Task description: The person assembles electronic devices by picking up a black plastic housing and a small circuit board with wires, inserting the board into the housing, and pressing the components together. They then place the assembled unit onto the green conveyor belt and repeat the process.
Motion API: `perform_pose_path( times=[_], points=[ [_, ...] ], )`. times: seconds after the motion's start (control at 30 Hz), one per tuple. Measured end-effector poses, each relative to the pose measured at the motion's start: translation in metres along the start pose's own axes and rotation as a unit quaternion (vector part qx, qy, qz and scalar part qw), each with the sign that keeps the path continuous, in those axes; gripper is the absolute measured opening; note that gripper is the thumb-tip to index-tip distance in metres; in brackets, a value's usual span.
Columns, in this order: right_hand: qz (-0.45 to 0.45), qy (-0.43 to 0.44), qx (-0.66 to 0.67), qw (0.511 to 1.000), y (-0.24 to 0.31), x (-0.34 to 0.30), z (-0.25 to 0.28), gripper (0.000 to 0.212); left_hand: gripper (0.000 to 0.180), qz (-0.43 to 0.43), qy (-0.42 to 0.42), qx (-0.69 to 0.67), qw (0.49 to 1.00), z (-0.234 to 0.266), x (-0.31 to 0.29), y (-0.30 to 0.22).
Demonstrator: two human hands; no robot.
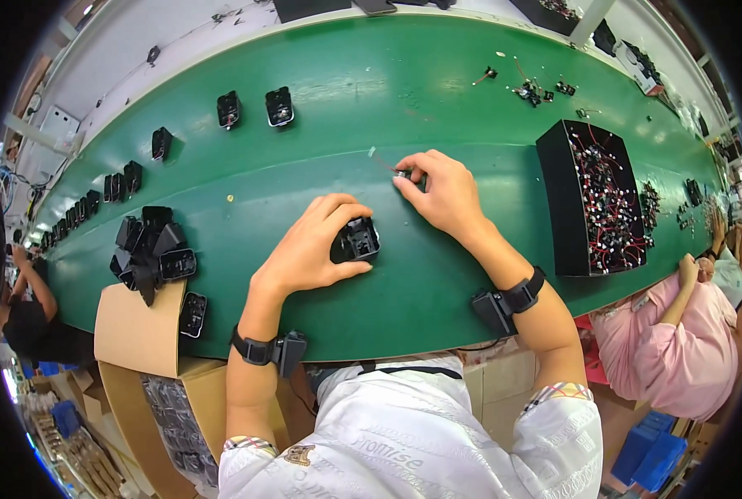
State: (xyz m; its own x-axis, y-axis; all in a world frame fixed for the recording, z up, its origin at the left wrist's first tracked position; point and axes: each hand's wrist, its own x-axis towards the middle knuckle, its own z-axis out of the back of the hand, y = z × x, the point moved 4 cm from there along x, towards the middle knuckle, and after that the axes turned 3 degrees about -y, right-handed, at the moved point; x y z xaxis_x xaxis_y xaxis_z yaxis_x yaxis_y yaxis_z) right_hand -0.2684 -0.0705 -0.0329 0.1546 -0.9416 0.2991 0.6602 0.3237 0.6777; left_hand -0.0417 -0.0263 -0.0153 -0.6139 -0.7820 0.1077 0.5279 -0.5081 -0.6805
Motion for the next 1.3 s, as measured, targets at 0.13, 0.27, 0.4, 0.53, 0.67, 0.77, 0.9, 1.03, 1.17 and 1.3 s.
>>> perform_pose_path(
  times=[0.13, 0.27, 0.4, 0.53, 0.67, 0.77, 0.9, 1.03, 1.17, 1.3],
  points=[
    [0.012, -0.018, 0.093, 0.995, -0.002, -0.004, 0.0, 0.02, 0.08, -0.035, -0.084, -0.016, 0.996, 0.003, -0.003, 0.005],
    [0.058, -0.032, 0.046, 0.997, 0.016, -0.011, 0.002, 0.017, 0.082, -0.029, -0.109, -0.014, 0.994, 0.007, -0.005, 0.012],
    [-0.003, 0.023, -0.01, 1.0, 0.015, -0.014, 0.001, 0.016, 0.088, -0.015, -0.128, 0.013, 0.992, 0.009, -0.004, 0.014],
    [0.023, 0.056, 0.04, 0.997, 0.016, -0.011, 0.004, 0.02, 0.091, -0.002, -0.132, 0.023, 0.991, 0.01, -0.007, 0.023],
    [0.031, 0.059, 0.058, 0.996, 0.015, -0.008, 0.022, 0.024, 0.09, 0.003, -0.119, 0.037, 0.992, 0.009, -0.007, 0.021],
    [0.086, 0.055, 0.041, 0.994, 0.021, -0.009, 0.006, 0.022, 0.09, 0.002, -0.109, 0.039, 0.993, 0.005, -0.004, 0.02],
    [0.035, 0.091, 0.015, 0.995, 0.022, -0.005, 0.003, 0.017, 0.093, -0.003, -0.103, 0.034, 0.994, 0.004, -0.003, 0.021],
    [-0.008, 0.087, 0.052, 0.995, 0.011, -0.012, 0.004, 0.017, 0.097, 0.0, -0.096, 0.016, 0.995, 0.005, -0.006, 0.022],
    [0.044, 0.044, 0.009, 0.998, 0.016, -0.007, 0.006, 0.016, 0.098, 0.001, -0.097, 0.029, 0.995, 0.009, -0.009, 0.025],
    [0.063, 0.01, -0.006, 0.998, 0.009, 0.0, 0.008, 0.016, 0.094, -0.013, -0.103, 0.033, 0.994, 0.008, -0.007, 0.028]
  ],
)
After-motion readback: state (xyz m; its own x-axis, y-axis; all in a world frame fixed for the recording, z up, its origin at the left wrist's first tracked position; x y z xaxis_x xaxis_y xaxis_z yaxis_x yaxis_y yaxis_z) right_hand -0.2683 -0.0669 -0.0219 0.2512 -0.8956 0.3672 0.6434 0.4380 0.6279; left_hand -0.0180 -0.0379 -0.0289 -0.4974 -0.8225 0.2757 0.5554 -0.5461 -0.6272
